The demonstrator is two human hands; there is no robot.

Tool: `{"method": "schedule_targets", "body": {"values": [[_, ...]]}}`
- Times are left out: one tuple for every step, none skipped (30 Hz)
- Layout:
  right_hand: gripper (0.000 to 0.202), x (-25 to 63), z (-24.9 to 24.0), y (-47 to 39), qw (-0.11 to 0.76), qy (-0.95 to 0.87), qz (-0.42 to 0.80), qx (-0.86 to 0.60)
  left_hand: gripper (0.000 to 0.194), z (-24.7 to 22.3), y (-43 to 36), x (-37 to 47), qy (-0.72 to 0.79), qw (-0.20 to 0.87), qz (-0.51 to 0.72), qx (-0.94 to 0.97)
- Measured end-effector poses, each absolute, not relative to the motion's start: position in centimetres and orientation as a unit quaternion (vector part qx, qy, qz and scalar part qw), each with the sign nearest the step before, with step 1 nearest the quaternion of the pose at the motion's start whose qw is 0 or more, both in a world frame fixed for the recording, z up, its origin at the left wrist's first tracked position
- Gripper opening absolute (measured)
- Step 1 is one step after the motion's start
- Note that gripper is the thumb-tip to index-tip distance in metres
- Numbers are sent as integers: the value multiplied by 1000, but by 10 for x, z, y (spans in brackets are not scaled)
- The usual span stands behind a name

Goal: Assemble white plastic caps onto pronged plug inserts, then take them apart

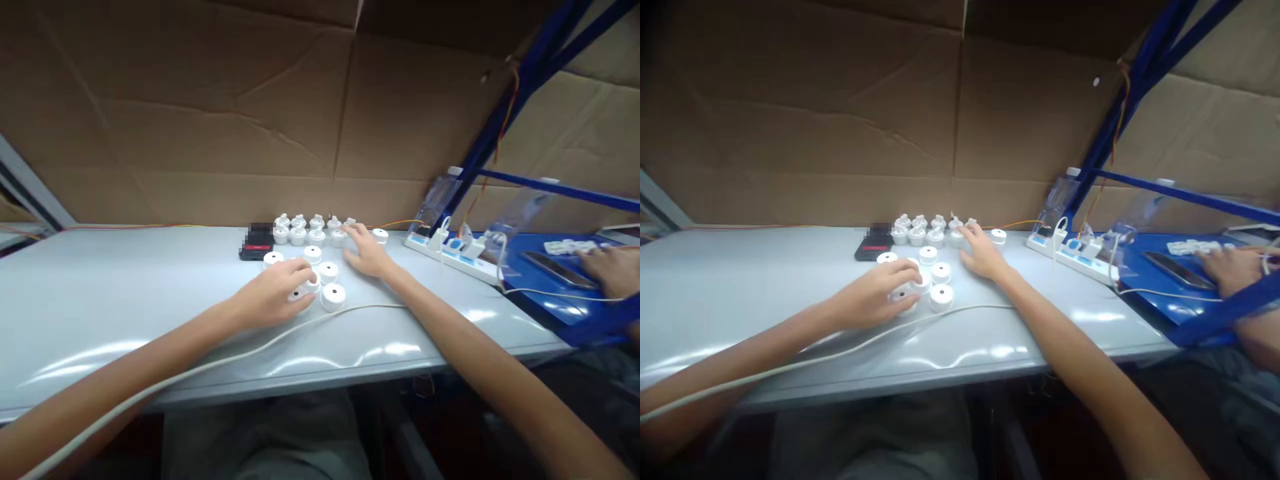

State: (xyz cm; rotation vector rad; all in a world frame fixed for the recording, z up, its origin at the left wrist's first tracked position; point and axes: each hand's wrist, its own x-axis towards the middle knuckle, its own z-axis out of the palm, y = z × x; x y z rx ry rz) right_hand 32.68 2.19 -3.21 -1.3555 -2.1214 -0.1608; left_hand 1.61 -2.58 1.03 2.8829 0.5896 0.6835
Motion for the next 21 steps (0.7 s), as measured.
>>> {"method": "schedule_targets", "body": {"values": [[66, 326, -34, 23, 300, -802, -56, -513, 24, 10, -26, 16, 197, 63, 226, 952], [67, 326, -36, 24, 293, -804, -51, -514, 24, 10, -25, 16, 199, 65, 225, 951], [66, 325, -37, 25, 287, -806, -46, -515, 24, 10, -25, 16, 201, 67, 224, 951], [62, 325, -38, 25, 286, -806, -42, -517, 24, 10, -25, 16, 202, 69, 224, 951], [58, 325, -39, 26, 287, -804, -40, -519, 24, 10, -24, 16, 203, 71, 225, 950], [52, 325, -39, 26, 292, -801, -39, -521, 24, 10, -23, 16, 203, 73, 226, 950], [46, 326, -38, 26, 298, -798, -40, -523, 24, 10, -23, 16, 204, 73, 228, 949], [40, 326, -37, 26, 304, -794, -42, -525, 24, 10, -22, 16, 204, 72, 232, 948], [36, 326, -36, 26, 310, -790, -43, -527, 24, 10, -22, 16, 206, 72, 236, 947], [34, 325, -35, 26, 317, -787, -45, -527, 24, 10, -22, 16, 210, 73, 236, 946], [35, 325, -34, 25, 322, -786, -47, -525, 24, 10, -22, 16, 211, 75, 234, 946], [39, 324, -34, 25, 327, -787, -48, -521, 24, 10, -22, 16, 212, 78, 232, 946], [45, 323, -34, 25, 328, -791, -46, -515, 24, 11, -23, 16, 213, 81, 230, 946], [51, 322, -35, 25, 326, -795, -41, -511, 24, 11, -23, 16, 212, 84, 228, 947], [54, 321, -35, 24, 322, -799, -36, -507, 24, 11, -23, 16, 210, 85, 228, 947], [54, 320, -35, 24, 320, -801, -33, -505, 24, 11, -23, 16, 210, 83, 228, 947], [49, 319, -34, 23, 322, -800, -33, -506, 25, 11, -23, 16, 210, 79, 230, 947], [40, 318, -33, 23, 331, -794, -38, -509, 26, 11, -22, 16, 211, 76, 232, 946], [29, 317, -31, 22, 344, -784, -46, -514, 26, 10, -22, 16, 210, 75, 234, 946], [18, 316, -29, 21, 358, -773, -56, -521, 25, 9, -22, 16, 207, 76, 235, 947], [11, 315, -27, 20, 370, -762, -64, -528, 24, 8, -21, 16, 201, 77, 237, 947]]}}
